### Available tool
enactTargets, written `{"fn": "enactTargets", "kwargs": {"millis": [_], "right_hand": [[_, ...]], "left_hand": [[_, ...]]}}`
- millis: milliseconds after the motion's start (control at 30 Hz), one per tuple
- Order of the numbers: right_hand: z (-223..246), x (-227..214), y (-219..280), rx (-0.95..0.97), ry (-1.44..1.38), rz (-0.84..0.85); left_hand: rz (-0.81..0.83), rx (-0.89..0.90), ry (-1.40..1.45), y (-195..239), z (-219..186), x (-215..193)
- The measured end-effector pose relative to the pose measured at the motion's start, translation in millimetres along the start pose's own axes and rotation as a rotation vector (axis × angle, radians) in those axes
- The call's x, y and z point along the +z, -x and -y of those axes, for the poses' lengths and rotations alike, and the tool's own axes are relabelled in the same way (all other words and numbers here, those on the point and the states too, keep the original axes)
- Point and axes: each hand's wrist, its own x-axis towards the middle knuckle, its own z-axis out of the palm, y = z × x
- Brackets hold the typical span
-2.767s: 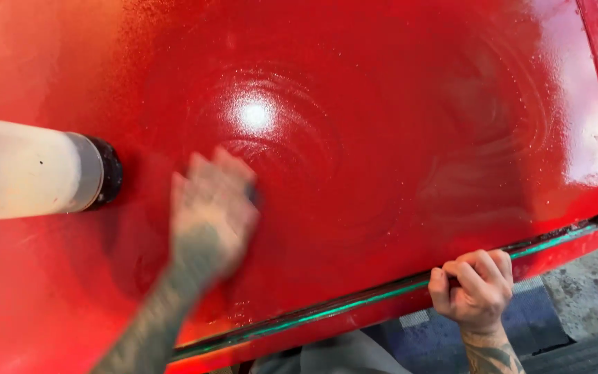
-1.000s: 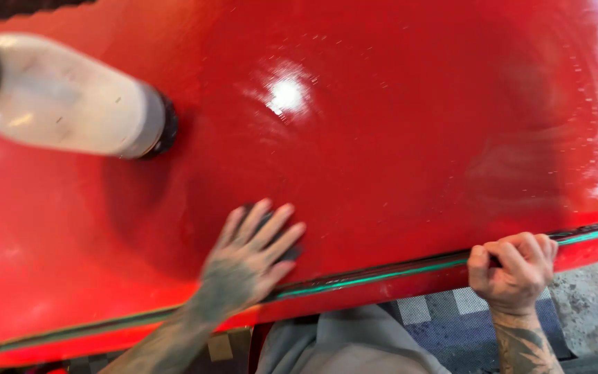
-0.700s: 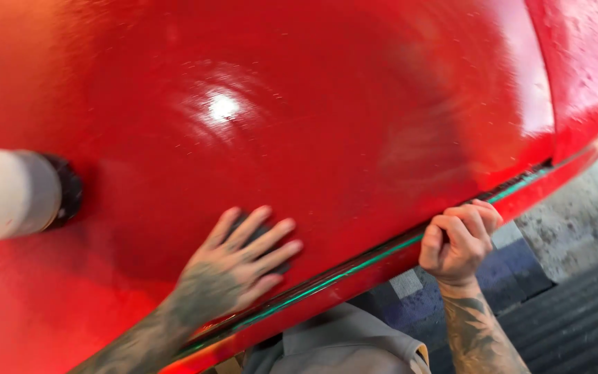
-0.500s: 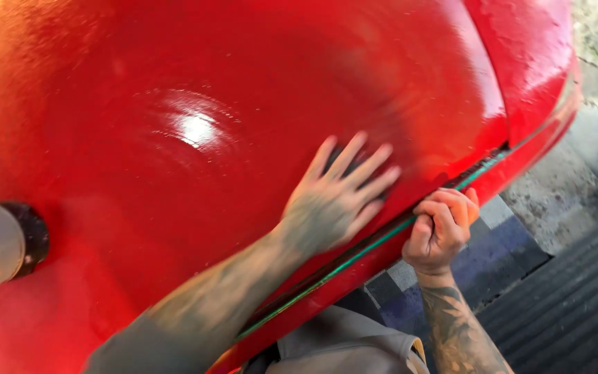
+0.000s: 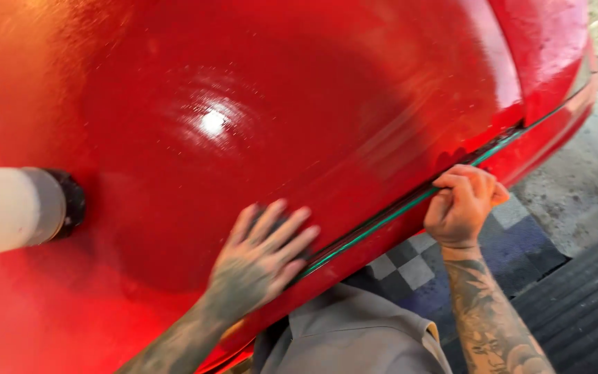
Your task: Wet sanding the roof of a red car during a detailing process.
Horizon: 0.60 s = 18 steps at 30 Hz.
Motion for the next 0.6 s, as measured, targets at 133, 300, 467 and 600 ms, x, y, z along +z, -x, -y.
{"fn": "enactTargets", "kwargs": {"millis": [133,300,467,600], "right_hand": [[2.0,6.2,6.2,0.031,0.007,-0.007],[3.6,6.8,0.1,0.049,-0.083,-0.03],[-1.2,8.7,-2.7,0.046,-0.152,-0.045],[-2.3,5.4,-2.6,0.026,-0.172,-0.057]], "left_hand": [[0.005,-0.101,-0.064,92.6,25.3,-2.1],[0.016,-0.121,-0.099,57.8,15.1,6.3],[-0.017,-0.034,-0.031,-89.0,-19.8,15.0],[-0.169,0.051,-0.022,-191.6,-38.0,38.8]]}}
